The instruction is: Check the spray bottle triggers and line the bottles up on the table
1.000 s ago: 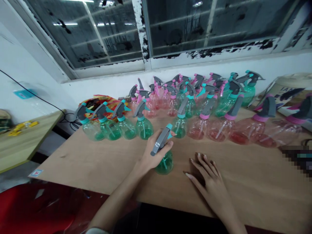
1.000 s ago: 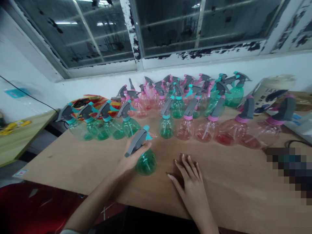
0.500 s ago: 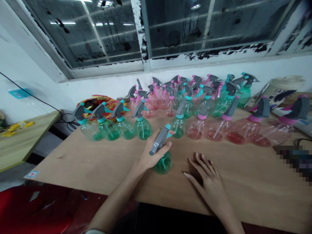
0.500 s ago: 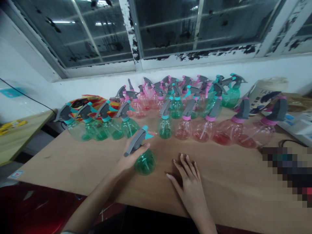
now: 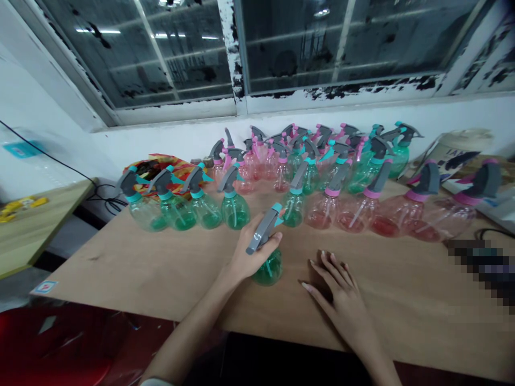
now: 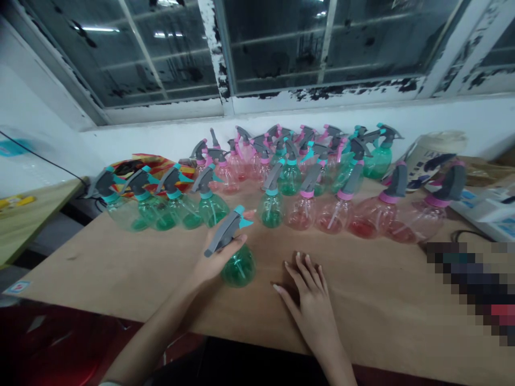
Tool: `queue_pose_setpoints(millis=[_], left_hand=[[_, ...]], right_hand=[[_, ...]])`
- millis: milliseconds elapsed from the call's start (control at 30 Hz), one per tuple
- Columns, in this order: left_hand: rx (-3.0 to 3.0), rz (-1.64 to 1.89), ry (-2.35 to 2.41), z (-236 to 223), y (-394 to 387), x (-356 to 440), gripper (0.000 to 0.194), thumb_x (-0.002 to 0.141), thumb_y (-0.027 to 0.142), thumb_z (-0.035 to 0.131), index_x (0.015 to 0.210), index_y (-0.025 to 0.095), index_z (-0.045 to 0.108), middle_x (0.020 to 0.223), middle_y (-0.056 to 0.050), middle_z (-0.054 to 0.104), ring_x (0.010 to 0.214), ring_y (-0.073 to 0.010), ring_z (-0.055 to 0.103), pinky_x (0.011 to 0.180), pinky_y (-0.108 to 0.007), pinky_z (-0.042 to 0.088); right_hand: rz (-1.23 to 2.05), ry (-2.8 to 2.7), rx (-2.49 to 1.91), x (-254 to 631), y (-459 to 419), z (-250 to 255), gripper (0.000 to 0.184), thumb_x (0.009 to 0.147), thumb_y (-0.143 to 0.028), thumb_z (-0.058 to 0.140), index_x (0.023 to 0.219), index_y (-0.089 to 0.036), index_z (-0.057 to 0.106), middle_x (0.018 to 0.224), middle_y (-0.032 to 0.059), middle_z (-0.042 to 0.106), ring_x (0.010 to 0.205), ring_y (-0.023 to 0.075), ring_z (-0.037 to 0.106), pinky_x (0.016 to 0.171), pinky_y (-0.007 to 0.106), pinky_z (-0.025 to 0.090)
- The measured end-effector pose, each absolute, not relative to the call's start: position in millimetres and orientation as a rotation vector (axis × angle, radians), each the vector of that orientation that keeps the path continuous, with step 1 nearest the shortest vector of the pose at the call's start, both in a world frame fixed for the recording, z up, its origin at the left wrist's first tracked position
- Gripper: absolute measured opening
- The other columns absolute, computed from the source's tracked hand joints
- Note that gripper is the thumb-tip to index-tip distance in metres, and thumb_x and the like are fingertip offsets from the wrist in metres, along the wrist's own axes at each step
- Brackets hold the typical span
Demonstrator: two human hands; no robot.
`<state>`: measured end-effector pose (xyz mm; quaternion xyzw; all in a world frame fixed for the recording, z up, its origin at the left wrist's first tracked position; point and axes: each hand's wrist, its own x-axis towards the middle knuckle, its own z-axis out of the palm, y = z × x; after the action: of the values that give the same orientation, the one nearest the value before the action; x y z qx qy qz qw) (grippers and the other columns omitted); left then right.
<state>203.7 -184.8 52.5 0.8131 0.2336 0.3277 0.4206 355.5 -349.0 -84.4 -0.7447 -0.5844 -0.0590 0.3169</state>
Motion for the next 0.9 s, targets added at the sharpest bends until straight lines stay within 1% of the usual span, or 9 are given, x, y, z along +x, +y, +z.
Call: queue_pose_setpoints(millis=[133,233,300,400,467,567,667,767,900], left_hand=[[2.013,0.811,0.577,51.8,-184.6,204.5,0.040,0.086,0.027,0.057,0.125,0.024,0.058,0.116,-0.009,0.067,0.107,-0.0259,0.063,0.099,-0.044,0.047],[1.996,0.838,0.541,51.0,-184.8,204.7,0.035,0.086,0.027,0.058,0.120,0.024,0.061,0.119,-0.009,0.066,0.112,-0.0270,0.061,0.101,-0.046,0.045],[1.986,0.845,0.536,50.3,-184.5,204.4,0.031,0.086,0.028,0.059,0.117,0.024,0.062,0.119,-0.009,0.066,0.110,-0.0268,0.062,0.100,-0.045,0.045],[1.975,0.801,0.565,49.9,-183.8,203.6,0.027,0.086,0.032,0.058,0.112,0.023,0.062,0.110,-0.009,0.069,0.090,-0.0247,0.067,0.087,-0.044,0.051],[1.969,0.788,0.579,50.6,-183.3,203.6,0.022,0.085,0.034,0.059,0.104,0.022,0.063,0.103,-0.009,0.069,0.080,-0.0232,0.066,0.079,-0.041,0.052],[1.959,0.799,0.592,52.5,-183.1,204.2,0.016,0.084,0.037,0.060,0.090,0.022,0.062,0.090,-0.007,0.068,0.076,-0.0222,0.064,0.074,-0.039,0.052],[1.972,0.808,0.615,53.8,-183.3,204.9,0.016,0.083,0.038,0.060,0.082,0.022,0.060,0.079,-0.004,0.065,0.070,-0.0207,0.062,0.072,-0.038,0.051],[1.980,0.795,0.606,53.7,-183.6,204.7,0.015,0.084,0.035,0.059,0.090,0.022,0.062,0.085,-0.005,0.067,0.071,-0.0205,0.062,0.073,-0.038,0.051],[2.003,0.801,0.570,52.7,-183.9,203.9,0.027,0.085,0.029,0.058,0.111,0.023,0.062,0.104,-0.008,0.068,0.082,-0.0224,0.064,0.085,-0.042,0.050]], right_hand=[[-0.146,-1.531,-1.960,355.7,-349.5,-84.2,0.056,0.091,-0.056,0.044,0.130,-0.018,0.056,0.143,0.0121,0.049,0.137,0.0306,0.035,0.109,0.057,0.030],[-0.128,-1.531,-1.963,355.7,-349.9,-83.9,0.056,0.091,-0.056,0.045,0.130,-0.018,0.056,0.143,0.0124,0.049,0.137,0.0309,0.036,0.109,0.057,0.030],[-0.120,-1.526,-1.966,355.7,-350.1,-83.7,0.056,0.090,-0.057,0.045,0.130,-0.018,0.056,0.142,0.0128,0.049,0.137,0.0311,0.036,0.109,0.057,0.030],[-0.098,-1.518,-1.969,355.5,-350.3,-83.3,0.056,0.090,-0.056,0.045,0.130,-0.019,0.056,0.143,0.0119,0.049,0.137,0.0305,0.036,0.110,0.057,0.030],[-0.092,-1.518,-1.966,355.6,-350.4,-83.0,0.055,0.090,-0.057,0.045,0.131,-0.020,0.055,0.143,0.0113,0.049,0.138,0.0303,0.036,0.110,0.058,0.030],[-0.094,-1.524,-1.965,356.1,-350.5,-82.7,0.055,0.090,-0.057,0.046,0.130,-0.020,0.056,0.143,0.0118,0.049,0.138,0.0307,0.035,0.110,0.058,0.029],[-0.100,-1.528,-1.963,356.3,-350.0,-82.6,0.055,0.090,-0.056,0.046,0.129,-0.019,0.057,0.143,0.0126,0.049,0.137,0.0310,0.036,0.109,0.058,0.029],[-0.114,-1.524,-1.960,356.0,-349.3,-82.6,0.055,0.090,-0.057,0.045,0.129,-0.019,0.057,0.142,0.0128,0.049,0.137,0.0310,0.036,0.109,0.058,0.030],[-0.105,-1.514,-1.960,355.3,-349.2,-82.3,0.054,0.090,-0.056,0.046,0.129,-0.020,0.057,0.143,0.0118,0.049,0.137,0.0308,0.036,0.109,0.057,0.031]])
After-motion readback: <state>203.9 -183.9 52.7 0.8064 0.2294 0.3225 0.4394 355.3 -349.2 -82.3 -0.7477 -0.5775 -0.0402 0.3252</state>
